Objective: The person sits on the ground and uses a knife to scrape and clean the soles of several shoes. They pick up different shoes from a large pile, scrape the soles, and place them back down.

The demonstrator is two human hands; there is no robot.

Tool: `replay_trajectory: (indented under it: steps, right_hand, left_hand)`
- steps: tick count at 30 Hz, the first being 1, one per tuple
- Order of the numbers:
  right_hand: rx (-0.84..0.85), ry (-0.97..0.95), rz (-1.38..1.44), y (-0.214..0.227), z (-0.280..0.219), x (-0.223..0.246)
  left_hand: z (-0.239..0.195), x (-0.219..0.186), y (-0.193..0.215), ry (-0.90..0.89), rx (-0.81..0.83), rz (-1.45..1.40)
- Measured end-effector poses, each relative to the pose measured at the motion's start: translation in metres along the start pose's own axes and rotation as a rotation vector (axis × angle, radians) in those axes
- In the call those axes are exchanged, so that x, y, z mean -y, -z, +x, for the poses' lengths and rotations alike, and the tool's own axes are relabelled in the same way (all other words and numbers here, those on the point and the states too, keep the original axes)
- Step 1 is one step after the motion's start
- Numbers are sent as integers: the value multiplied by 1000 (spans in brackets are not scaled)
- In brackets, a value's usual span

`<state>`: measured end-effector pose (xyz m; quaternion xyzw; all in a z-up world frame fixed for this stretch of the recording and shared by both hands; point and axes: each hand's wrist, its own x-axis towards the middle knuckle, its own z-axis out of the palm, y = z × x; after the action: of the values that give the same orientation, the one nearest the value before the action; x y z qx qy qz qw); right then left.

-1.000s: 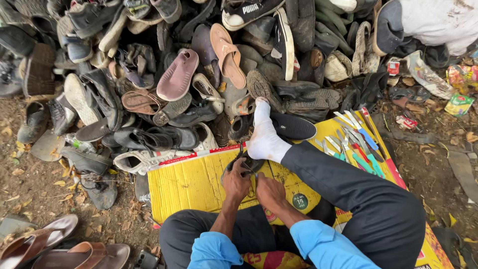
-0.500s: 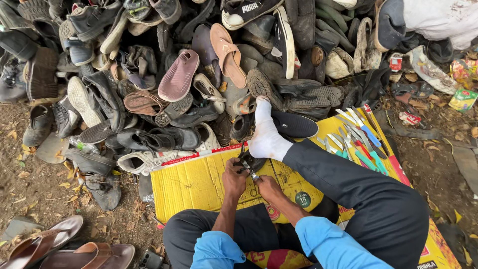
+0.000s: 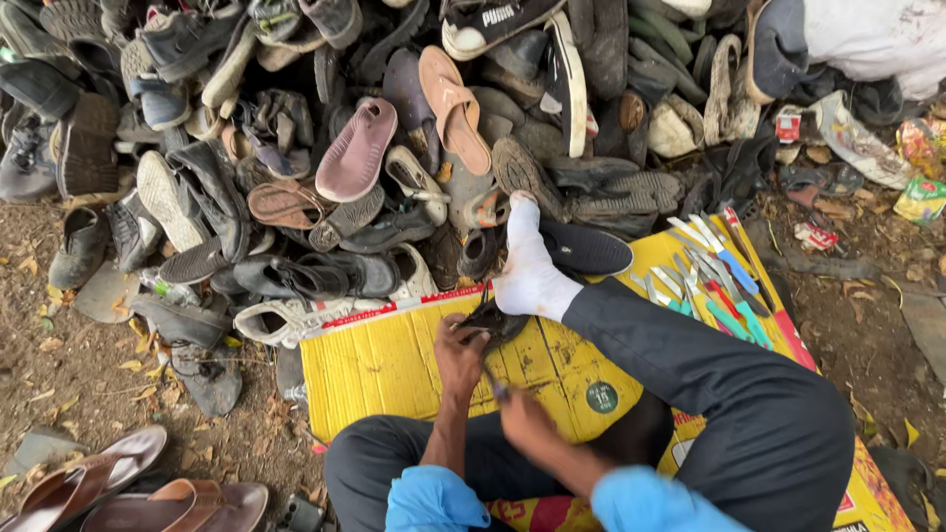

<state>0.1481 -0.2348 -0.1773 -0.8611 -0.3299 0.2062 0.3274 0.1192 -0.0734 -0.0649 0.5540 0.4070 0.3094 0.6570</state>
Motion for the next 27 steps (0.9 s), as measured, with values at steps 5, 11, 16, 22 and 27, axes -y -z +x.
replay_trajectory:
  steps: [5, 11, 16, 22, 27]
  right_hand:
    - [124, -190, 161, 45, -17, 61]
    - [410, -472, 660, 105, -25, 103]
    - [435, -494, 808, 104, -33, 103]
    - [449, -506, 728, 108, -27, 93]
    - [240, -483, 466, 106, -22, 68]
  left_hand:
    - [-8, -18, 2, -84, 71, 147]
    - [-6, -105, 26, -554, 601, 1350]
    - [-8, -113, 36, -907, 969, 1688]
    - [-1, -58, 16, -835, 904, 1547]
    - [-22, -13, -15, -713, 609, 1048]
